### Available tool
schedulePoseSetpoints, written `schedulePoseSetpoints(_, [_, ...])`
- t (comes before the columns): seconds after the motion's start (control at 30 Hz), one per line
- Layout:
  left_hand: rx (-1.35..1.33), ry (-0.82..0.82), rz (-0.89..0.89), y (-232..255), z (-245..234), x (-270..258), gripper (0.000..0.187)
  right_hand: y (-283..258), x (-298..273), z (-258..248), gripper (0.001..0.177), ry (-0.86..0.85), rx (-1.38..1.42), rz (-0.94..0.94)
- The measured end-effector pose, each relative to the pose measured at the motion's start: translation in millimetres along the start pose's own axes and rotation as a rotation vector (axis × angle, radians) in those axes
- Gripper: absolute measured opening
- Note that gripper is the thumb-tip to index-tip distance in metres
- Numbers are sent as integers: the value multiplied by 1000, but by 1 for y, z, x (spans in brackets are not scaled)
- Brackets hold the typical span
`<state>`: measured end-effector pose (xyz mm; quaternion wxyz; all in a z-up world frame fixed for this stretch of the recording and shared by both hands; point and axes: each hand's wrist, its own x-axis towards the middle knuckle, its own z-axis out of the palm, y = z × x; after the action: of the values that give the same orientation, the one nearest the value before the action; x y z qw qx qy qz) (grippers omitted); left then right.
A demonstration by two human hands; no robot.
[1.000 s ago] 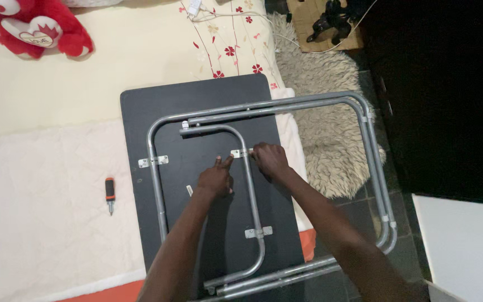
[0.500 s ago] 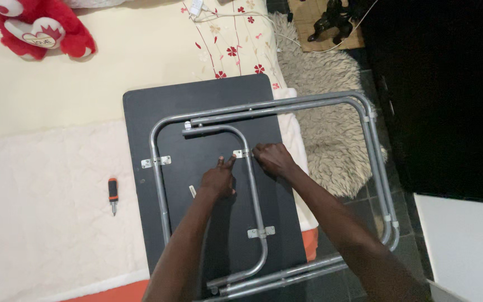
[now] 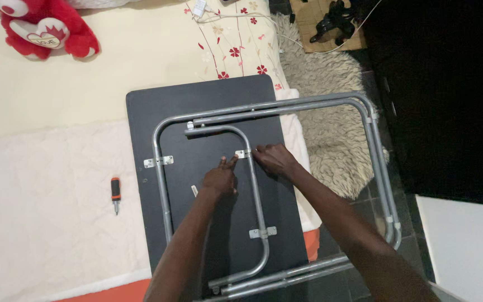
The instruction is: The person assembles a metal table frame by attaching metal brackets to the frame using screws. They position the brackets, insert screws, and tighten them by hand at multiple locations on the frame.
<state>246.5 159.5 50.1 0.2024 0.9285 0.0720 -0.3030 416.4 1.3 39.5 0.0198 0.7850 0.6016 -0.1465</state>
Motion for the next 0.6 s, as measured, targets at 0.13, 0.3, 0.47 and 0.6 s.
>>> schedulePoseSetpoints(0.13, [-200,36,-139,0,-9,-2,107,8,7,17,14,100,-94,-112])
schedulePoseSetpoints(0.3, [-230,21,-145,2,-15,-6,103,9,10,29,15,26,-111,-66])
schedulePoseSetpoints(0.47, [-252,59,-119,-6,-3,1,96,2,10,10,17,44,-38,13])
schedulePoseSetpoints(0.6, [-166,141,8,-14,12,10,80,0,9,-6,25,-150,-8,120])
